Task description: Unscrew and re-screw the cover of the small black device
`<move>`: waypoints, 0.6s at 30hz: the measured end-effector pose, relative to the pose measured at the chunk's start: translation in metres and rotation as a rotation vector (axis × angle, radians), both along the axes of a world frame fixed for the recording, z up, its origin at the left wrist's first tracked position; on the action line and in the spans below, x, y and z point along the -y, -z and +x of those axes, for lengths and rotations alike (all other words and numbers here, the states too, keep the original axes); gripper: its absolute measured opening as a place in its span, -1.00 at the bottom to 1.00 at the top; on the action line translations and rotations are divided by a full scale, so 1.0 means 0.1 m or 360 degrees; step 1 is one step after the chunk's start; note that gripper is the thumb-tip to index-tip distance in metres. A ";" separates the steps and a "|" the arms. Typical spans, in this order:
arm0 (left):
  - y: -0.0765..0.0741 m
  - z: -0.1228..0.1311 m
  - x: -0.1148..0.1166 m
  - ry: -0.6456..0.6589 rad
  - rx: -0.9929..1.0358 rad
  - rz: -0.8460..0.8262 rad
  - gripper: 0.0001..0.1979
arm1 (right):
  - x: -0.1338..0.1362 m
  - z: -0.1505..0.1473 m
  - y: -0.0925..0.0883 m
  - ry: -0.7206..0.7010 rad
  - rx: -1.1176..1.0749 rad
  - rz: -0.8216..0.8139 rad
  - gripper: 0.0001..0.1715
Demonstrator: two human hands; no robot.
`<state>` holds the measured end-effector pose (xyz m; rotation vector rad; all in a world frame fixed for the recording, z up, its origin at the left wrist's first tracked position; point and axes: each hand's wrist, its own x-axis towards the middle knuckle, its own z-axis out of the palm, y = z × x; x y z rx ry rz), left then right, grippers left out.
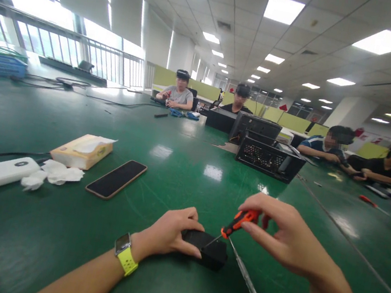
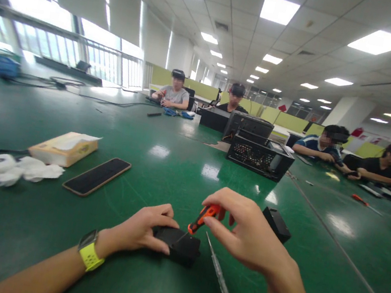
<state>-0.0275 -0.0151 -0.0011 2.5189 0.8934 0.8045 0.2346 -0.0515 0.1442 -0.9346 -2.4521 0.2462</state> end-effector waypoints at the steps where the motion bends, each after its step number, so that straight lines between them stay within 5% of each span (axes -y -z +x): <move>1: 0.00 0.00 0.00 -0.0001 -0.0002 -0.0001 -0.41 | 0.00 0.00 0.00 0.0002 0.0004 -0.0022 -0.87; 18: -0.03 0.00 0.00 -0.0011 -0.0026 -0.0004 -0.46 | 0.02 0.00 -0.01 0.0097 0.0042 -0.0014 -0.86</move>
